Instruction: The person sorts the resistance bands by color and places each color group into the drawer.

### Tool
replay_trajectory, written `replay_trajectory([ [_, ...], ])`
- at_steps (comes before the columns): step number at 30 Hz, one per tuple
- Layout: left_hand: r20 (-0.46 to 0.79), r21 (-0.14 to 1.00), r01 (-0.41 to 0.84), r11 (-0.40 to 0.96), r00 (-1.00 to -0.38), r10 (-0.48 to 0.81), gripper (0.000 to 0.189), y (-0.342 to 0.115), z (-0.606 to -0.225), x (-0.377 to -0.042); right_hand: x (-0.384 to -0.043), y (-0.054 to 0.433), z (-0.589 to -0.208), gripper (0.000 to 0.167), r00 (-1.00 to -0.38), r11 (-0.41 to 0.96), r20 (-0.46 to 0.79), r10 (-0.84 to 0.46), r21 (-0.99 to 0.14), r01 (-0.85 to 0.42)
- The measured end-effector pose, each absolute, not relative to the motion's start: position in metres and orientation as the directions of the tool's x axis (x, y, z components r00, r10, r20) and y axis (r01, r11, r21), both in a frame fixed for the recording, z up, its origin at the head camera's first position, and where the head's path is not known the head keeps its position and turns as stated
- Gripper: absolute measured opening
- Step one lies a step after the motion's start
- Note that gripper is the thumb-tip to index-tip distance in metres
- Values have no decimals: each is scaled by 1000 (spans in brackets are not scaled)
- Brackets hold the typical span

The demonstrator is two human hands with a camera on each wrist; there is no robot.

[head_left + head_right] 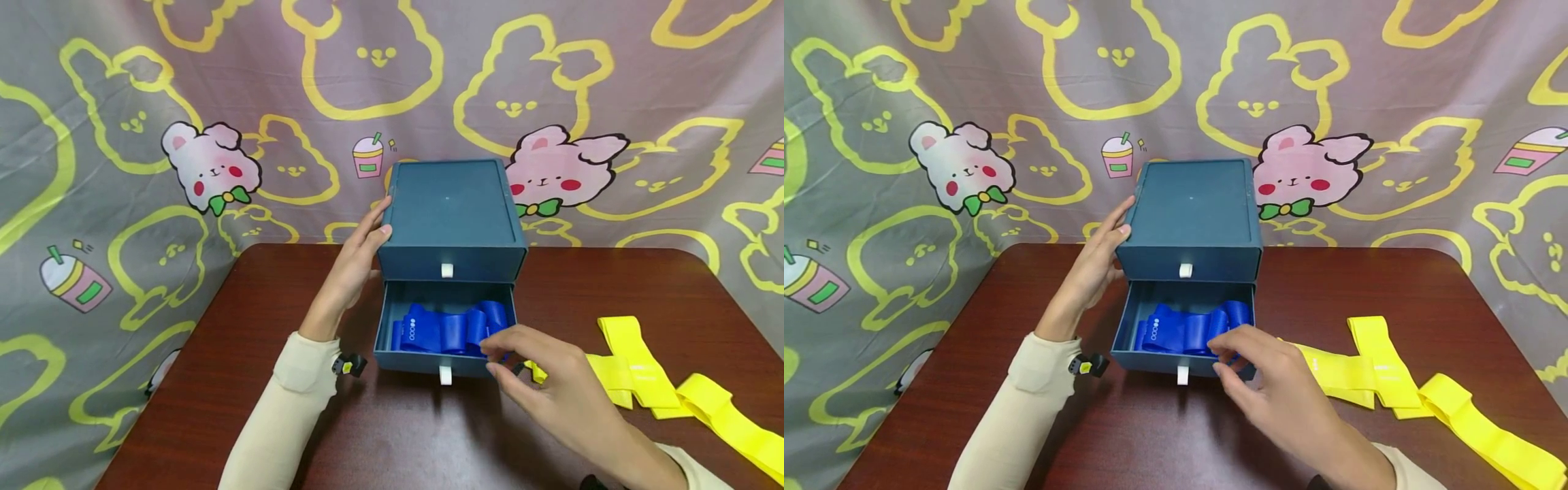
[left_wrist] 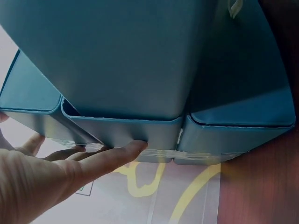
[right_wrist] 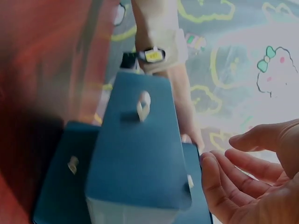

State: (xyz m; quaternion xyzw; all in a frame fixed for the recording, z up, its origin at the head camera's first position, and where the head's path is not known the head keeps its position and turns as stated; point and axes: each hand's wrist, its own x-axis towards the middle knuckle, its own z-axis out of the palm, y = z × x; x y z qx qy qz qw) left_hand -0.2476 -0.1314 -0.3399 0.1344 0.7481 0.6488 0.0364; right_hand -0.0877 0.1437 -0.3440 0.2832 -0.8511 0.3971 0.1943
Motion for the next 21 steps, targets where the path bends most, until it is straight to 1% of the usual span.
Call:
replay_trajectory([
  [6,119,981,153,119,-960,252,55,-132,-340,-247,-79,137,-363,43,-769,436,518,-374,-634,-639],
  [9,119,982,152,114,-960,255,55,-132,-340,-247,-78,135,-374,43,-783,423,487,-387,-661,-620],
  [13,116,983,149,110,-960,256,55,-132,-340,-247,-79,130,-389,42,-786,431,473,-399,-660,-616],
  [16,115,983,147,112,-960,253,55,-132,-340,-247,-82,126,-397,40,-765,425,492,-416,-638,-642],
  [19,115,982,148,116,-961,251,55,-132,-340,-247,-86,122,-401,39,-757,410,489,-435,-641,-649],
  [21,115,982,147,116,-961,250,55,-132,-339,-247,-88,120,-402,37,-762,403,469,-447,-655,-639],
])
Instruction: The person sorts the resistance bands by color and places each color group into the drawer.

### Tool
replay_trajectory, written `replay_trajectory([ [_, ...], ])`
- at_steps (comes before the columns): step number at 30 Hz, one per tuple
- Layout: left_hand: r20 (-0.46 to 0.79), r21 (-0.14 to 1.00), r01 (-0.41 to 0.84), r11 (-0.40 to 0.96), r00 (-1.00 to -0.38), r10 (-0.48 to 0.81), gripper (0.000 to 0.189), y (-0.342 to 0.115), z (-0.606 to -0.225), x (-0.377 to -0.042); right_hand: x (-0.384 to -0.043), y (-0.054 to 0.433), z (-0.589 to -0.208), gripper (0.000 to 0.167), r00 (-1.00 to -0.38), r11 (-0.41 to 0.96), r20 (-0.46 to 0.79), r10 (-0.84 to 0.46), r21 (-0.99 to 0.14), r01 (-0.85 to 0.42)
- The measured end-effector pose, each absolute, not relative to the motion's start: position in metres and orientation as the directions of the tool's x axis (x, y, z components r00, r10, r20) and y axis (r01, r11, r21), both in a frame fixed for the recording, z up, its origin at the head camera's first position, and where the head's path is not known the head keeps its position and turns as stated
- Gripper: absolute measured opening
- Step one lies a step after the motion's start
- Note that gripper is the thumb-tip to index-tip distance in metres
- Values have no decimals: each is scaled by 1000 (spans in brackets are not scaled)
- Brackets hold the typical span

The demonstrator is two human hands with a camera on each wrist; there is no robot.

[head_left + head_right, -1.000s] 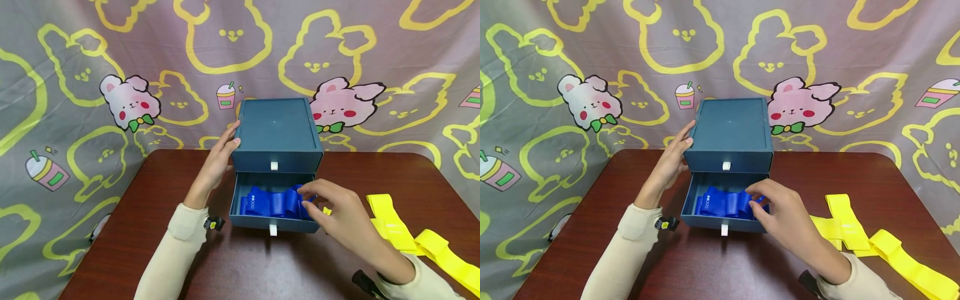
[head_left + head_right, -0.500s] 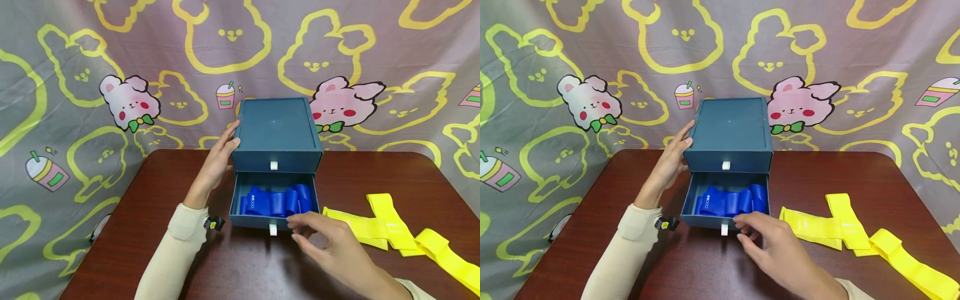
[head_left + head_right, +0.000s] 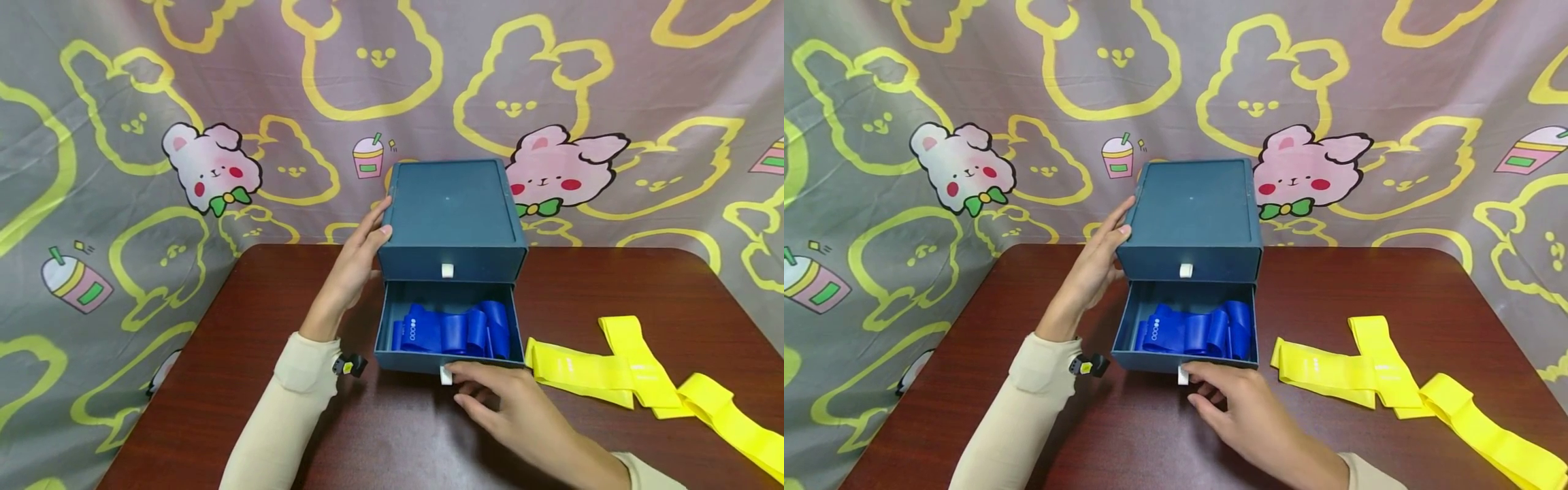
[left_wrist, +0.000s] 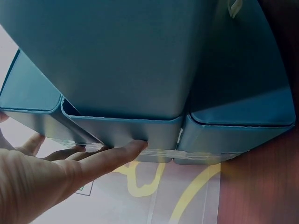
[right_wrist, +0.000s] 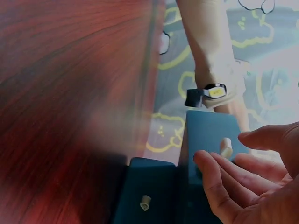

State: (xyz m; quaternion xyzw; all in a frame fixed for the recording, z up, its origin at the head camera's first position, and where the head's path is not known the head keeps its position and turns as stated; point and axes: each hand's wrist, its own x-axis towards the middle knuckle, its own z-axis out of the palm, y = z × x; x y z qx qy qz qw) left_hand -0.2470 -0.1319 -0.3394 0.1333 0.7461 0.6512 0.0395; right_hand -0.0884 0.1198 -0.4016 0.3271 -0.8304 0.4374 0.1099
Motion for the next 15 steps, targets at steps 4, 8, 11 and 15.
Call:
replay_trajectory([
  [4,113,983,145,115,-962,250,55,-132,-339,-247,-92,115,-402,33,-772,423,458,-441,-653,-629],
  [8,113,982,146,117,-962,249,56,-131,-339,-247,-98,109,-403,29,-767,468,504,-397,-608,-642],
  [11,114,983,146,114,-962,250,56,-132,-339,-248,-105,107,-403,27,-767,490,530,-362,-592,-640],
  [15,110,984,141,108,-961,252,55,-131,-340,-249,-118,106,-401,24,-782,496,527,-334,-607,-621],
])
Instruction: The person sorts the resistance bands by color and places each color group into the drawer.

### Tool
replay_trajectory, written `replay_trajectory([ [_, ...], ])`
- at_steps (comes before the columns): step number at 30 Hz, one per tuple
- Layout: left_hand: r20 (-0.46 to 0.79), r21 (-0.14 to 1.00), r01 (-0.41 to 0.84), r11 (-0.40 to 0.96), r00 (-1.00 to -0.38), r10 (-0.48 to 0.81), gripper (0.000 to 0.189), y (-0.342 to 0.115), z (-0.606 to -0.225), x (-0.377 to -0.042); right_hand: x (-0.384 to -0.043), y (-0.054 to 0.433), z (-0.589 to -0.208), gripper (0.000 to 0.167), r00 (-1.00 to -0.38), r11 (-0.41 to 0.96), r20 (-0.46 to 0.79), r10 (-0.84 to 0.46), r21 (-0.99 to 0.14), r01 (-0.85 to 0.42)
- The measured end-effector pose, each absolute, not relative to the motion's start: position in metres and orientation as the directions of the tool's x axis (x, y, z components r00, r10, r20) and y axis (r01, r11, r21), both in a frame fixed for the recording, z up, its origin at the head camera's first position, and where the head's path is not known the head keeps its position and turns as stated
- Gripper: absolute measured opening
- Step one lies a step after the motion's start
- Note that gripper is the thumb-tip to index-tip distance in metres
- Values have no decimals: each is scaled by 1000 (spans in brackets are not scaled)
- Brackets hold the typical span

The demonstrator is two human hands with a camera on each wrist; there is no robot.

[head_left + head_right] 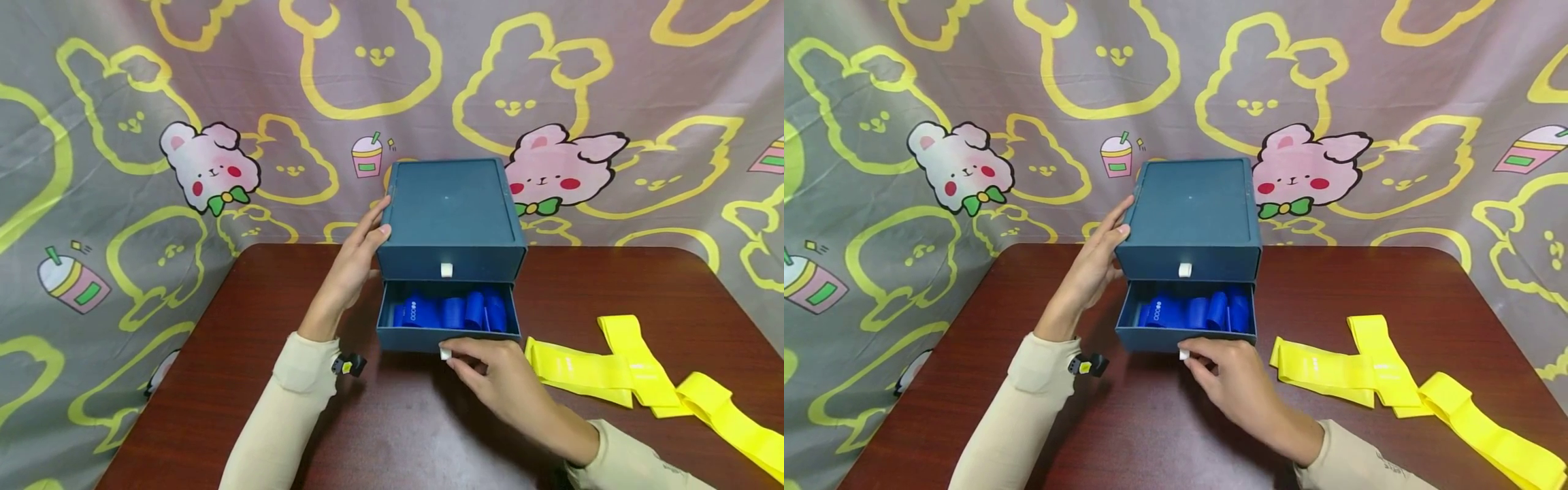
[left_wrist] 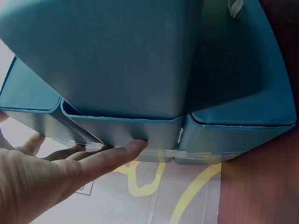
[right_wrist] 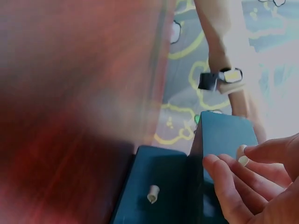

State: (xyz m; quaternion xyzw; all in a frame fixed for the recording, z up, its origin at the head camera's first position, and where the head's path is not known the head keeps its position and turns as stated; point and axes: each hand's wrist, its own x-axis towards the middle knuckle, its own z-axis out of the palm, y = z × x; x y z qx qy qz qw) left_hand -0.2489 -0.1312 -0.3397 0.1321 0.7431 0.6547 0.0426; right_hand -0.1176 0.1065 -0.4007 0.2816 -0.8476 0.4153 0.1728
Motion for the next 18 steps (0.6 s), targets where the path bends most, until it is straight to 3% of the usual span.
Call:
replay_trajectory([
  [18,113,985,143,94,-957,266,55,-133,-340,-249,-172,111,-393,20,-879,502,378,-291,-722,-476],
])
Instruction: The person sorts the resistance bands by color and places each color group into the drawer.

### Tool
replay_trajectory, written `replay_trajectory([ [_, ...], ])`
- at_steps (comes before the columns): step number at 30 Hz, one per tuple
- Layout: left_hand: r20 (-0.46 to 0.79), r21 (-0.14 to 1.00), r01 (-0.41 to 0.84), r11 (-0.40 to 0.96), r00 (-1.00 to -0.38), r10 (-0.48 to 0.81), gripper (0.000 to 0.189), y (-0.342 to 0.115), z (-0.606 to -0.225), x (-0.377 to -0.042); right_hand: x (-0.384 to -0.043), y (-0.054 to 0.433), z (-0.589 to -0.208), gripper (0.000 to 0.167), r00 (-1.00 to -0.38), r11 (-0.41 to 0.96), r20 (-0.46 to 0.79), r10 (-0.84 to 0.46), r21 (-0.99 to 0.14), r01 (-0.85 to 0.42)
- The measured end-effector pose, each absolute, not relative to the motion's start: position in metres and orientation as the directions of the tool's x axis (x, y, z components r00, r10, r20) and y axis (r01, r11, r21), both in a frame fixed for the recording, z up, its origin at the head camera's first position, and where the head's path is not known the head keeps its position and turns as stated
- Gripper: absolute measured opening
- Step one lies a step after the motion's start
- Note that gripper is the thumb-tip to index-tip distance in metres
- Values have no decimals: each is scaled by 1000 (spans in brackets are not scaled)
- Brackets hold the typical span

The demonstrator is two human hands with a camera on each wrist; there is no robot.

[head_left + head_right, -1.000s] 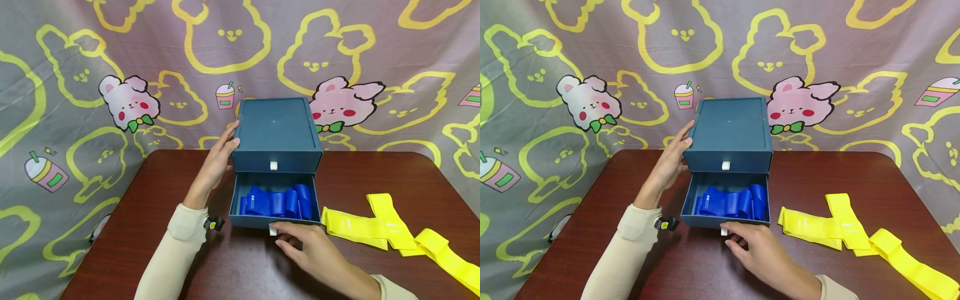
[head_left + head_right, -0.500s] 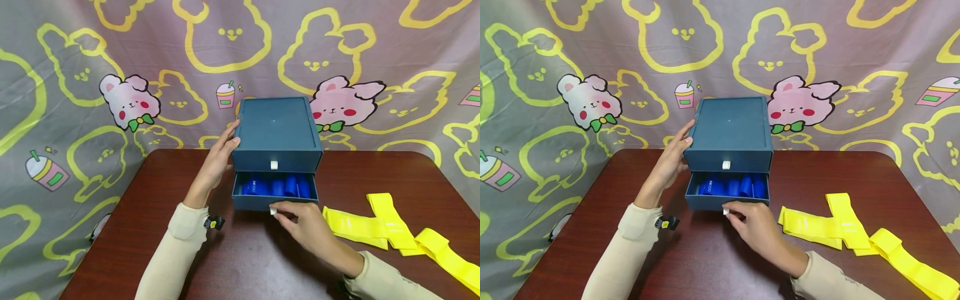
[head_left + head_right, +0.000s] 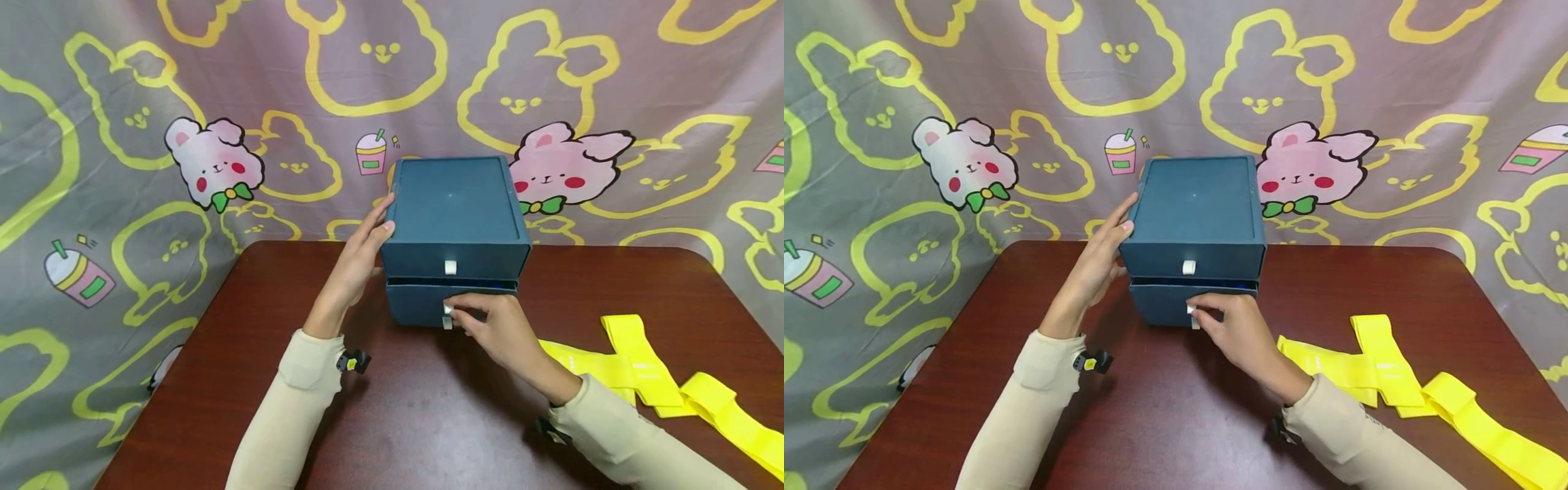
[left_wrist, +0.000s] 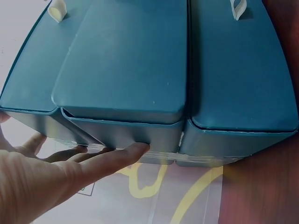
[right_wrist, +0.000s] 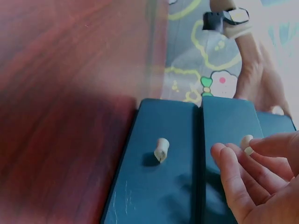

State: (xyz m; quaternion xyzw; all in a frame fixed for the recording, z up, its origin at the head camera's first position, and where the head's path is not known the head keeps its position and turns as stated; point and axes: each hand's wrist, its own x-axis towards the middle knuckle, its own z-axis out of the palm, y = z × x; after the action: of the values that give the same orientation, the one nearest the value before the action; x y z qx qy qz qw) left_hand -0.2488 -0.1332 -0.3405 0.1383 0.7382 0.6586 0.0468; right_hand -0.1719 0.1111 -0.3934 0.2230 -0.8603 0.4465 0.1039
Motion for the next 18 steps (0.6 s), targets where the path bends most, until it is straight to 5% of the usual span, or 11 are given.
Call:
replay_trajectory([
  [18,115,983,147,108,-959,260,54,-134,-340,-249,-189,115,-392,20,-891,496,338,-304,-742,-451],
])
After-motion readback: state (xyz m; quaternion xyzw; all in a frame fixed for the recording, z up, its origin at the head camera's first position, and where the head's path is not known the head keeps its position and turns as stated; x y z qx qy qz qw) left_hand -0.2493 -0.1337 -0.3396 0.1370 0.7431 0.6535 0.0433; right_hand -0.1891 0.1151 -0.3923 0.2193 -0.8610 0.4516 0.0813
